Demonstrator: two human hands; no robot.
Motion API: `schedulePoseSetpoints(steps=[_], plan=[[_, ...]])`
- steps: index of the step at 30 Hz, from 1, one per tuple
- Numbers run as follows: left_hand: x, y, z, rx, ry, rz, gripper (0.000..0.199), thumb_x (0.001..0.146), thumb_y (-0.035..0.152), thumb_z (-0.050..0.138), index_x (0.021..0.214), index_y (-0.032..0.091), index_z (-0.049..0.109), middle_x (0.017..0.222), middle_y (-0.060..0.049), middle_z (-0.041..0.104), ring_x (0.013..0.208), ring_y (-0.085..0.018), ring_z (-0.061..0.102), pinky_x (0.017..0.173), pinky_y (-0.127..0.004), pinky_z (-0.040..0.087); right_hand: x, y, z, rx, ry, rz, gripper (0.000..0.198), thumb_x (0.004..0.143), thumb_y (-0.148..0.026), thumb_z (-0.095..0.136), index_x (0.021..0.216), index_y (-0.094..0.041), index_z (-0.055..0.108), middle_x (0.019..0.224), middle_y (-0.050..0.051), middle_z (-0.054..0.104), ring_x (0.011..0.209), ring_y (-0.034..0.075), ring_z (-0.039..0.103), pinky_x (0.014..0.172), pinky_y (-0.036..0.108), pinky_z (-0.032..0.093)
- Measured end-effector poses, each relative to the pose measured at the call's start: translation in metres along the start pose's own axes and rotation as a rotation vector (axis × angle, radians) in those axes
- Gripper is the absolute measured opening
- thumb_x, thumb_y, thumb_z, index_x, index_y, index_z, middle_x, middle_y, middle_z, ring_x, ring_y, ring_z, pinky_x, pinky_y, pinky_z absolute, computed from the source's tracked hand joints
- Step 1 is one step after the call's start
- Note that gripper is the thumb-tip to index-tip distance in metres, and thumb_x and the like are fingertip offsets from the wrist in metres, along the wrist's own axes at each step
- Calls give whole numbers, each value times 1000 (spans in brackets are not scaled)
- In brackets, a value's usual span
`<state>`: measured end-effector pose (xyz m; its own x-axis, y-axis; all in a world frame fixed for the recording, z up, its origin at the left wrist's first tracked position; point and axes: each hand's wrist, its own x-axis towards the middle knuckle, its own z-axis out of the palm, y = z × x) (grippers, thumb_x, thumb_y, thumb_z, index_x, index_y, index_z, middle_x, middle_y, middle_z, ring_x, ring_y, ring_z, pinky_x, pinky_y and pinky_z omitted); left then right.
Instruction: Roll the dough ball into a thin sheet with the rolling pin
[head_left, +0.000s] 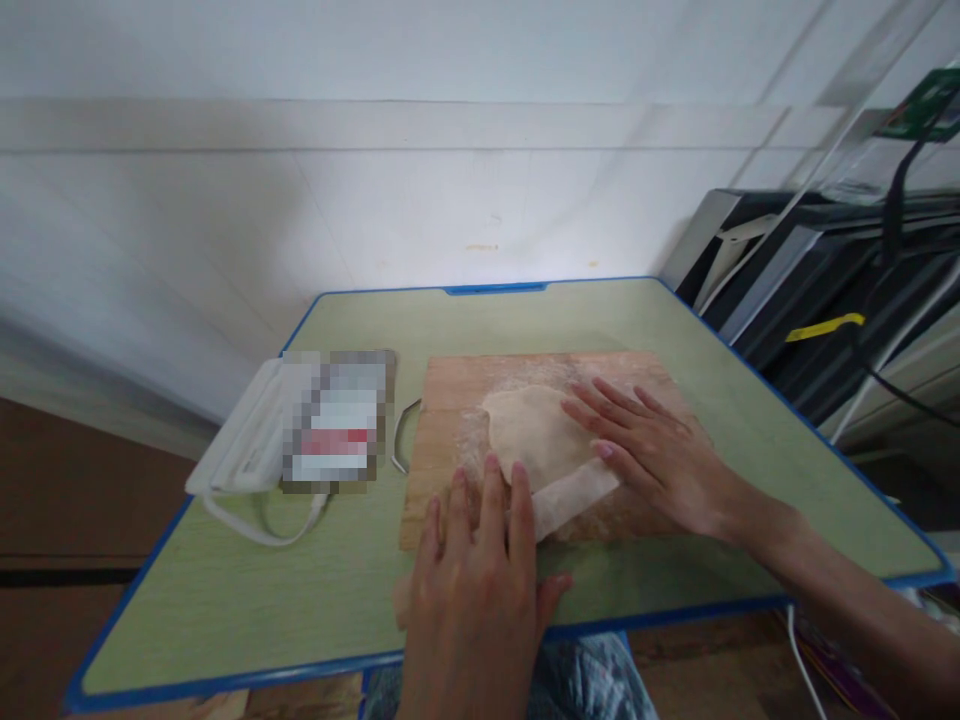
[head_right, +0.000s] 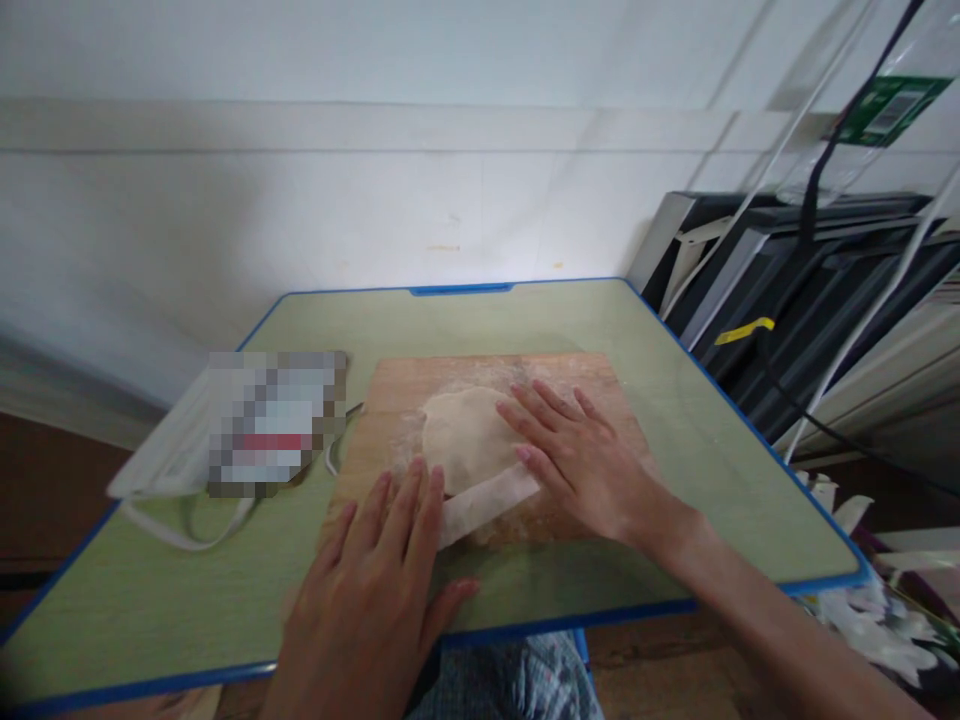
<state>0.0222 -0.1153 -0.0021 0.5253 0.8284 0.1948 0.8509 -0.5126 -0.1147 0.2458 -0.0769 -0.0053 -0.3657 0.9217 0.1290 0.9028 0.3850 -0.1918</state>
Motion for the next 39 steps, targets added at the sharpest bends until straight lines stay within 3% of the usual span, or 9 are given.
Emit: schedulePoseSetpoints(steps=[7,12,18,22,27,30,34,39], plan=[[20,-9,-11,-50,-137,-99,64,81,39,61,137,16,40,140,-12,43,126,-31,43,100,-52,40,56,6,-9,31,-189,-8,59,94,-53,13,143,-22,25,151,5,21,139,23,13,109,55,15],[5,-4,-5,-16,-60,-66,63,82,45,57,137,18,40,141,-12,43,126,-35,41,99,-53,41,22,2,0,12,-52,21,53,95,-47,18,143,-26,25,150,2,24,138,21,15,109,53,18],[-16,5,9,11,54,58,64,85,53,48,137,17,38,138,-14,46,124,-36,44,91,-49,49,-33,-6,6,-34,101,28,53,96,-37,27,145,-32,10,149,0,28,138,20,18,107,55,23],[-18,5,12,18,88,86,62,87,52,45,136,15,40,137,-15,46,124,-35,45,91,-49,49,-24,-3,3,-8,52,10,53,96,-40,27,146,-29,12,149,2,28,137,20,20,107,54,25],[-14,4,13,25,87,39,55,86,43,50,131,13,45,135,-15,48,121,-35,48,92,-51,49,25,-1,-4,1,5,-25,57,95,-47,20,145,-19,20,149,7,27,137,22,21,108,52,24],[-15,-2,13,31,111,55,52,84,34,53,129,10,46,133,-15,51,118,-32,51,89,-45,53,44,-3,-5,-5,-12,-41,60,94,-50,20,144,-16,23,148,9,28,136,24,24,107,53,24],[-22,-14,11,1,214,143,39,91,27,39,123,7,49,125,-14,59,113,-26,57,87,-36,54,34,0,0,22,27,-53,57,95,-47,20,145,-19,21,148,6,28,136,21,23,108,51,24],[-26,-27,11,-46,289,171,31,94,22,29,103,12,57,111,-13,66,102,-25,63,82,-40,55,-5,3,10,-16,113,-8,51,96,-40,23,145,-24,20,148,3,30,137,20,20,108,52,24]])
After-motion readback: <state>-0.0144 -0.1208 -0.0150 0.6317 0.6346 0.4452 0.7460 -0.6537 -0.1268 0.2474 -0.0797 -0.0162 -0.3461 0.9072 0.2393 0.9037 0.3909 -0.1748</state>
